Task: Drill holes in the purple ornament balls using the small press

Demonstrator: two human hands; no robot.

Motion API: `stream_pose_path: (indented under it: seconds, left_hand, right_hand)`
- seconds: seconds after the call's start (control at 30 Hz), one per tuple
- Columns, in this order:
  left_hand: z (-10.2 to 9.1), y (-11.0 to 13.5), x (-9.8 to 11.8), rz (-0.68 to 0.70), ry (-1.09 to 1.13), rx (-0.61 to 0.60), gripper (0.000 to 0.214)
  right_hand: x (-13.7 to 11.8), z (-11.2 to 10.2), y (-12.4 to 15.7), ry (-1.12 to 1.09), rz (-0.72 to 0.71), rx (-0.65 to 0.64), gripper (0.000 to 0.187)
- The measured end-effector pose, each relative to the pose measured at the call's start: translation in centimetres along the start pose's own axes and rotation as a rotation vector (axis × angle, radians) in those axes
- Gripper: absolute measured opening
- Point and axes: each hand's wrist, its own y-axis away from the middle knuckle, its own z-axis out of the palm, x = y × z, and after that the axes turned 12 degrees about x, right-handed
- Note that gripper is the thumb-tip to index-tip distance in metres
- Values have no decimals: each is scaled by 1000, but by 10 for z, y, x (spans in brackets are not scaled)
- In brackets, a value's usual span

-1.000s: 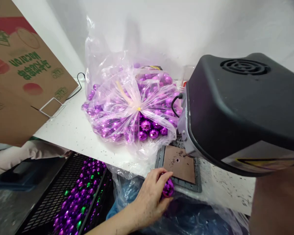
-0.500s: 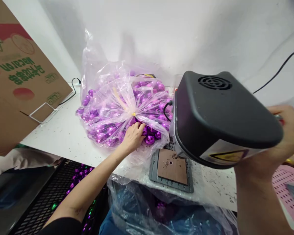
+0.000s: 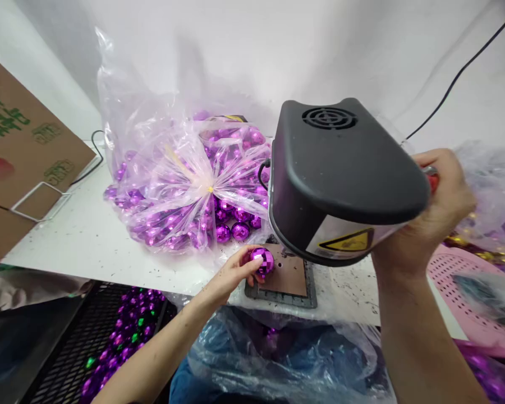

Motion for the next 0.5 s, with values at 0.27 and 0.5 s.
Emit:
stream_pose_path:
  seconds: [0.27,0.5]
  left_hand:
    - [16,-9,-26,226,-87,12,53]
    - [20,-11,-30,376,-326,98,47]
  right_hand:
    - [4,0,5,18,-59,7,47]
    - [1,1,4,40,-74,9,48]
